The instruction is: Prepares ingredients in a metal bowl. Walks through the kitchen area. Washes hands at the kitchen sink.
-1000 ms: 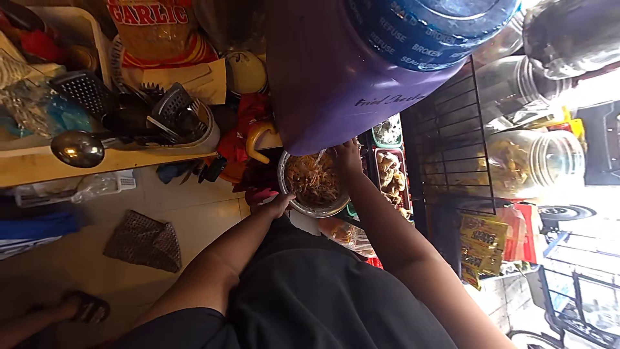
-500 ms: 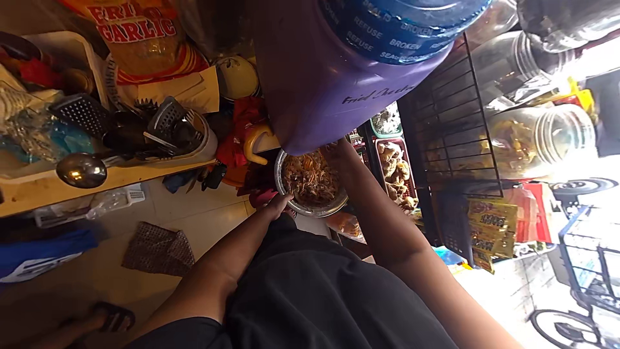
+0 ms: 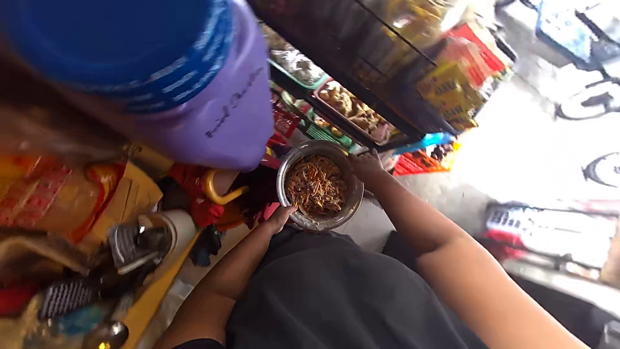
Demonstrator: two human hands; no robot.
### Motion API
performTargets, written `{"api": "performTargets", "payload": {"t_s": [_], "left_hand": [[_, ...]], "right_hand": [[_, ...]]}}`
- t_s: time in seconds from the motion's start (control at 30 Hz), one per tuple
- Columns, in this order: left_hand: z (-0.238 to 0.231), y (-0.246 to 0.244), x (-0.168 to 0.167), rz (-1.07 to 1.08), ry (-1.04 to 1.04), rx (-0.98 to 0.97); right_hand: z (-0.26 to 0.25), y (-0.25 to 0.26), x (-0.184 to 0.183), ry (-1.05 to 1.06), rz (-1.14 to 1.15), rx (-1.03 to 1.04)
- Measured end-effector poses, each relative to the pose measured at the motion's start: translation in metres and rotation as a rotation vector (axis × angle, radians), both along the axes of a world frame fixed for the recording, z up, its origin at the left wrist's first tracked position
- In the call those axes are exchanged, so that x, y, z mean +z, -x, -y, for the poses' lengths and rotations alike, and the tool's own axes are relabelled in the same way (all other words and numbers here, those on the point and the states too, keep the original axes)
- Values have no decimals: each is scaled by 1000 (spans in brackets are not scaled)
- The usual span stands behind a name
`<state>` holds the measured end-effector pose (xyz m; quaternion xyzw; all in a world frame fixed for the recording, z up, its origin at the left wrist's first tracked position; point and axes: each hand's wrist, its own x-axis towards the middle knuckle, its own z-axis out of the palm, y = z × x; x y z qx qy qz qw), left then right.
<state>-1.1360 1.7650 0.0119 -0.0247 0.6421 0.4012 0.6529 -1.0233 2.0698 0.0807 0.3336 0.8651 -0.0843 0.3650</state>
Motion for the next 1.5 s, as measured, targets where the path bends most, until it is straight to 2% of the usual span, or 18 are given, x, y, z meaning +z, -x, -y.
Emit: {"api": "performTargets", "payload": {"t_s": [0.17,0.27,0.37,0.5,0.73,0.87,0.97,1.17,1.3,1.4,1.5], "left_hand": [[-25,2,18,-62,-56,-369],[-36,-11,35,-135,-138,-589],[-47,-42,50,-141,-261,-745],[-37,-101,74,-51,-344,-966],[38,-238,127,179,-376,-1364],[105,-325,157,225,-342,-1614],[165,-388,170,266,-252,-1738],[275,-491,180,314,-132,-1904],[321,-543,189,305,-118,-1946],[338,-581,195,281,-106,-1956],[346,-616,198,290,-98,-1963]], "right_hand": [[96,-105,56,63,80,-634],[166,-147,90,110,-11,-981],[233,-208,116,-46,-156,-1274],[330,-271,148,-222,-228,-1513],[466,-361,190,-413,-142,-1675],[561,-429,209,-518,54,-1605],[647,-484,201,-664,118,-1571],[816,-567,168,-865,-57,-1786],[869,-600,150,-803,-240,-1813],[891,-629,148,-686,-316,-1819],[913,-656,156,-689,-351,-1809]]}}
